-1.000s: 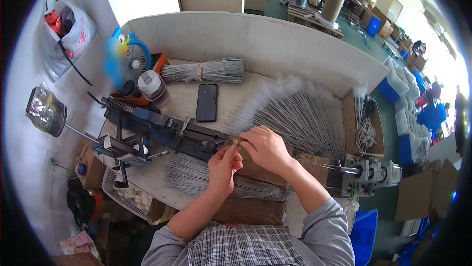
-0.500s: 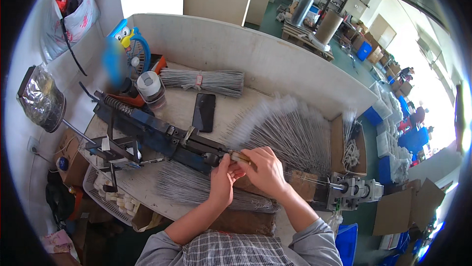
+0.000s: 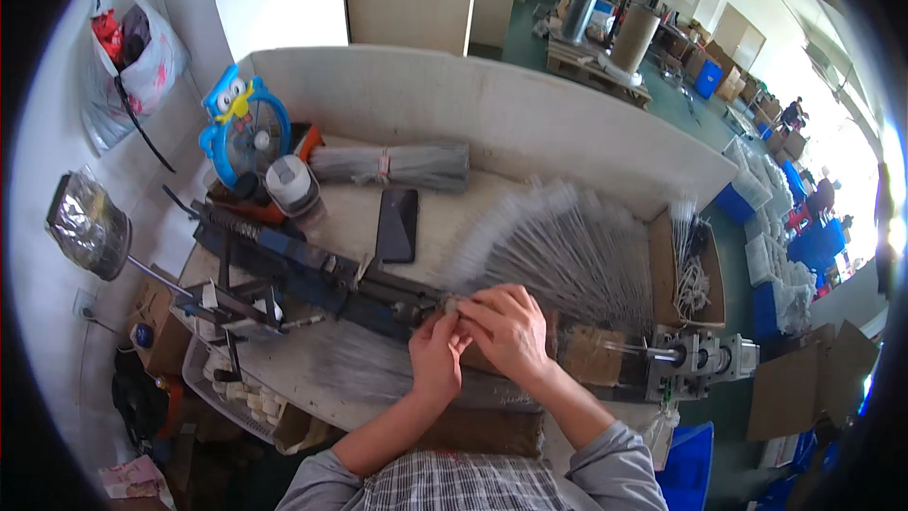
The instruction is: The person manufactures twisted wire brushes by placing metal wires and bristles into a twisting machine, operating the machine to twist them together, and removing the completed brushes.
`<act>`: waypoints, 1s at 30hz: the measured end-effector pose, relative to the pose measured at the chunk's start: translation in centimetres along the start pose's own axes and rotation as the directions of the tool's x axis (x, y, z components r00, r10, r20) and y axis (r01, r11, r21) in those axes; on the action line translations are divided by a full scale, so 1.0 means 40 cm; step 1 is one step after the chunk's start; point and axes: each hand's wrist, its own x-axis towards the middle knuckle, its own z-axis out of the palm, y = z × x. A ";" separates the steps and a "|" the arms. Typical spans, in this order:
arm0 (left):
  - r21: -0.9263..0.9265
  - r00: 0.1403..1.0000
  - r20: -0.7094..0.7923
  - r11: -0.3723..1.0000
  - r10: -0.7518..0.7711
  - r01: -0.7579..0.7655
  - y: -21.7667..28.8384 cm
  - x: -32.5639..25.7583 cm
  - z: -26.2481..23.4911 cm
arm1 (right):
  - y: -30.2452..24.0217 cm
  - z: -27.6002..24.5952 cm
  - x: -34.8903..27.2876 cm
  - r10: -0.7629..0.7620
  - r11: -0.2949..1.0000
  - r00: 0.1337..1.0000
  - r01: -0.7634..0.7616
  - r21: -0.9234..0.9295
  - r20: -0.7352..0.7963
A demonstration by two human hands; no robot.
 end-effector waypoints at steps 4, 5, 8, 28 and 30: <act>-0.027 0.998 0.061 0.999 0.030 -0.028 -0.019 0.008 -0.027 | 0.015 -0.011 -0.032 0.022 0.999 1.000 -0.022 0.046 0.016; -0.037 0.998 0.050 0.998 0.044 -0.042 -0.017 -0.002 -0.018 | 0.018 -0.019 -0.041 0.032 0.998 0.999 -0.033 0.054 0.016; 0.000 0.998 0.049 0.999 0.033 -0.033 -0.007 -0.010 0.001 | -0.001 -0.051 -0.035 0.009 0.998 1.000 -0.009 0.057 0.006; -0.007 0.994 0.111 1.000 -0.005 0.005 0.001 -0.013 -0.014 | -0.015 0.018 -0.082 0.367 0.734 0.855 -0.508 0.451 0.366; 0.000 0.993 0.117 1.000 0.012 -0.012 0.004 -0.003 -0.012 | -0.024 0.001 -0.073 0.382 0.707 0.842 -0.531 0.467 0.380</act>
